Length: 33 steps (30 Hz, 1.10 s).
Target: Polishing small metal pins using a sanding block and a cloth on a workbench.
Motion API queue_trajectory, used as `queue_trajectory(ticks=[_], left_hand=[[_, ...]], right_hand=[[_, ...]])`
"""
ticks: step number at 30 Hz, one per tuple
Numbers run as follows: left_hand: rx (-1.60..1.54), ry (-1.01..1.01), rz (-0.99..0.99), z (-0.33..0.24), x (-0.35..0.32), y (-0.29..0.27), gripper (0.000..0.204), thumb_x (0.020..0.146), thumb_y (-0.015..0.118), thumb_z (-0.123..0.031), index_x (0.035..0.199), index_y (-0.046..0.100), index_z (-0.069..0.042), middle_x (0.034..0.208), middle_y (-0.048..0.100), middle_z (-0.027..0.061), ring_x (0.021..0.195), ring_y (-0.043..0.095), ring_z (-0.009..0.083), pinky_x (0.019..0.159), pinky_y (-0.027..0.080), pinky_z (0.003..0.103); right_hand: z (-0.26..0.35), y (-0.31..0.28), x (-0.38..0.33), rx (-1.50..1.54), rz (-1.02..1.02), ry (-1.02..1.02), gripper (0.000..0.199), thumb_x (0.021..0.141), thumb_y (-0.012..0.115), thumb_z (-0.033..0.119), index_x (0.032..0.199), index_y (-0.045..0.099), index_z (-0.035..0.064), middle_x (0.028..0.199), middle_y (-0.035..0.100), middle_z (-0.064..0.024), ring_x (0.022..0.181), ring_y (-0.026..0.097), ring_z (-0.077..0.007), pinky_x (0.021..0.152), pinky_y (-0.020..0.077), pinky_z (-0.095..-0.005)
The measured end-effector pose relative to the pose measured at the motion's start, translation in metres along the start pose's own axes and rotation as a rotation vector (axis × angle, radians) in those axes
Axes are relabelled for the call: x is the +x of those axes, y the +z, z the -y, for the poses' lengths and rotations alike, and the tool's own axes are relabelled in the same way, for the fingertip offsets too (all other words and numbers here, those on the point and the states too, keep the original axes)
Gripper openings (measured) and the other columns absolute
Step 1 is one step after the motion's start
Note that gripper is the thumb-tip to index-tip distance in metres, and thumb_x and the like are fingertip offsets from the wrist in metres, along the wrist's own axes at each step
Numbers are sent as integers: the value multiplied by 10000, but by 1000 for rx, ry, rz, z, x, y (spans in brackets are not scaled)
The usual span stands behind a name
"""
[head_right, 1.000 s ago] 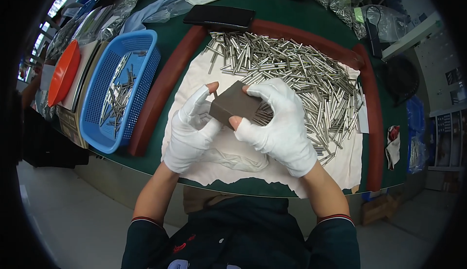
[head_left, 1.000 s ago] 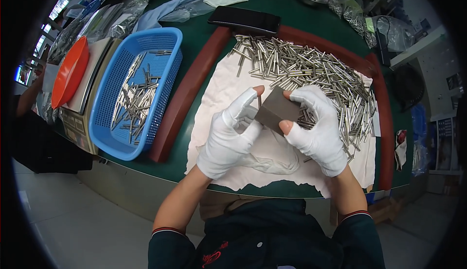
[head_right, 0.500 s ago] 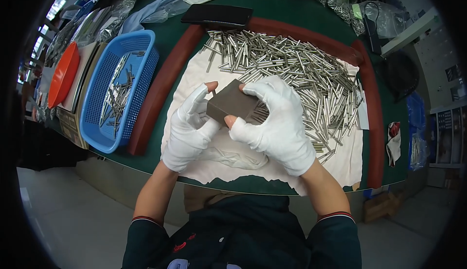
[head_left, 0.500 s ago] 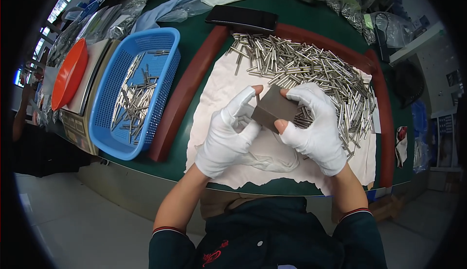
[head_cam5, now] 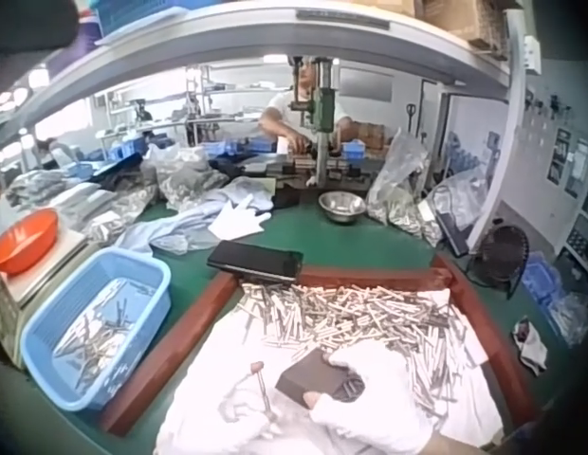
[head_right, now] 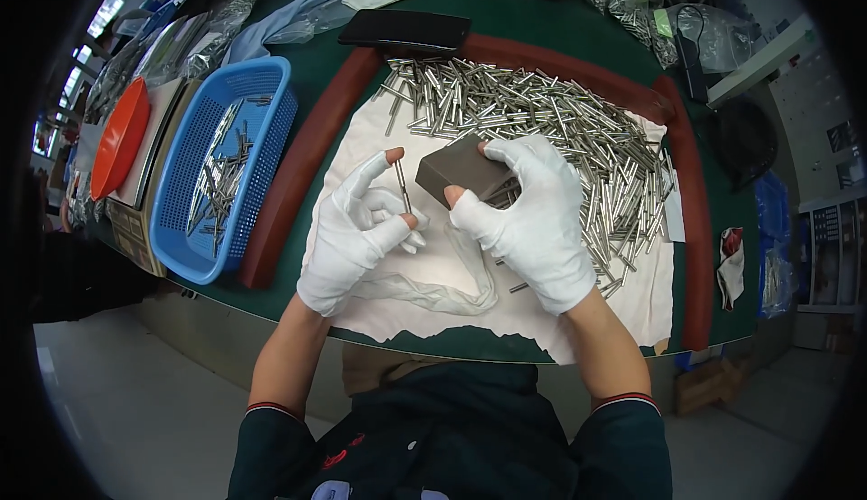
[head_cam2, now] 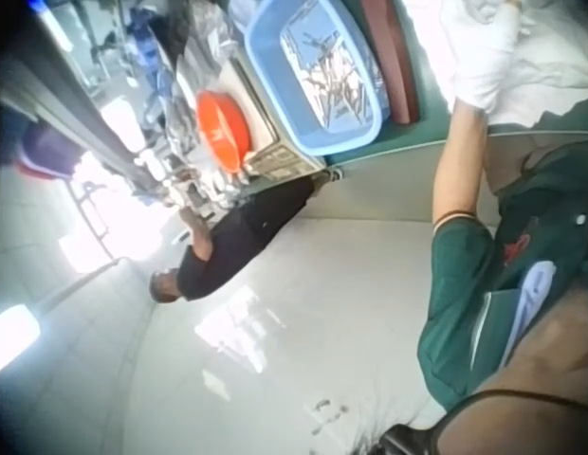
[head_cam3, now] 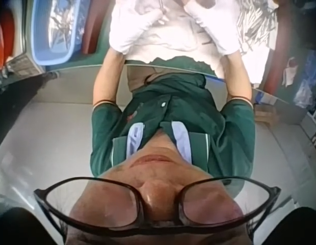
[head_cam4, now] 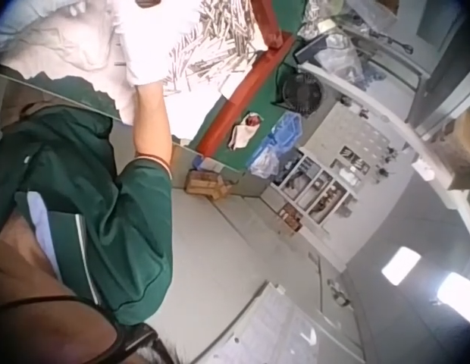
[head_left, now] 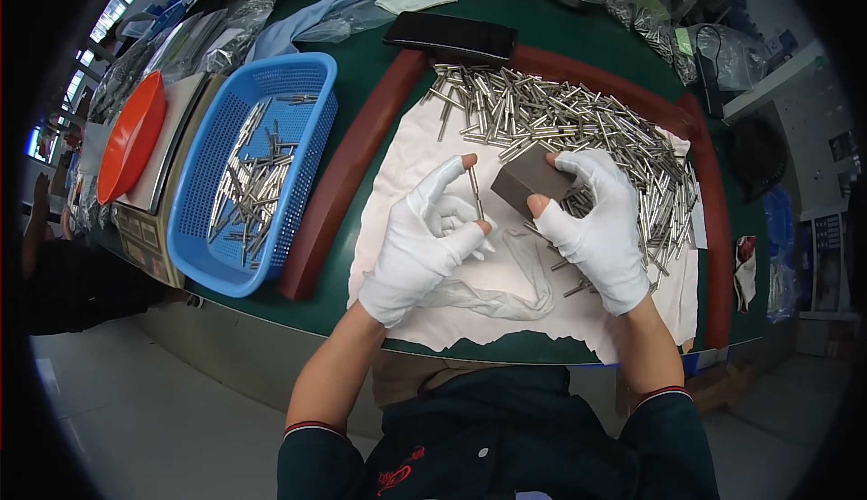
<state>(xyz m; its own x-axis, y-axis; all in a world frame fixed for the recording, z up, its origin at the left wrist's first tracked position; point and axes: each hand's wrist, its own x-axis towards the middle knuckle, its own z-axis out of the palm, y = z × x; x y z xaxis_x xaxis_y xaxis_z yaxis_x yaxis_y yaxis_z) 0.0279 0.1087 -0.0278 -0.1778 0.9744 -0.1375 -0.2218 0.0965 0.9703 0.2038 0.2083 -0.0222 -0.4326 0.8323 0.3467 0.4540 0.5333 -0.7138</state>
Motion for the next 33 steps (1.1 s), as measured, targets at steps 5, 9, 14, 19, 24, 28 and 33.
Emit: queue_trajectory(ticks=[5, 9, 14, 19, 24, 28, 33], left_hand=[[0, -35, 1, -1, 0, -2, 670, 833, 620, 67, 1437, 342, -13, 779, 617, 40, 702, 617, 94, 650, 516, 228], [-62, -22, -21, 3, 1, 0, 665, 835, 617, 67, 1436, 343, -11, 784, 621, 44, 698, 612, 89, 643, 507, 226], [-47, 7, 1, 4, 2, -1, 656, 830, 612, 81, 1424, 347, -6, 803, 634, 60, 706, 613, 93, 648, 513, 232], [-54, 63, -8, 5, -1, 0, 643, 826, 611, 85, 1409, 355, -6, 817, 638, 72, 730, 631, 110, 658, 516, 234], [63, 190, -27, 10, -1, 1, 649, 816, 614, 93, 1404, 360, -13, 851, 646, 83, 763, 642, 122, 683, 525, 240], [2, 165, -27, 11, -2, 0, 653, 815, 624, 93, 1404, 370, -27, 845, 636, 61, 767, 613, 84, 697, 515, 232], [-13, 167, -39, 10, -3, 2, 642, 814, 620, 102, 1398, 387, -30, 836, 629, 50, 767, 600, 73, 696, 503, 219]], right_hand=[[4, 3, -1, 24, 48, -16, 518, 608, 793, 327, 973, 670, -21, 905, 620, -129, 814, 628, -266, 729, 508, -351], [10, 9, -7, 82, 97, -91, 503, 604, 791, 304, 970, 662, -16, 883, 610, -128, 821, 618, -266, 722, 505, -358], [6, 8, -4, 15, -8, -116, 487, 599, 806, 296, 949, 659, -9, 873, 608, -128, 792, 621, -268, 701, 504, -359], [5, 8, -4, 36, 47, 17, 485, 618, 815, 304, 961, 656, 1, 892, 606, -118, 812, 612, -250, 723, 500, -344], [14, 7, -7, 130, 48, -81, 489, 600, 819, 295, 949, 651, -4, 900, 605, -122, 805, 611, -257, 719, 499, -345], [8, 5, -6, 111, -3, -161, 487, 594, 818, 308, 941, 641, 16, 889, 598, -118, 796, 606, -258, 712, 494, -357], [5, 3, -3, 50, 10, -75, 483, 614, 813, 285, 963, 634, 3, 898, 599, -119, 826, 604, -263, 728, 498, -347]])
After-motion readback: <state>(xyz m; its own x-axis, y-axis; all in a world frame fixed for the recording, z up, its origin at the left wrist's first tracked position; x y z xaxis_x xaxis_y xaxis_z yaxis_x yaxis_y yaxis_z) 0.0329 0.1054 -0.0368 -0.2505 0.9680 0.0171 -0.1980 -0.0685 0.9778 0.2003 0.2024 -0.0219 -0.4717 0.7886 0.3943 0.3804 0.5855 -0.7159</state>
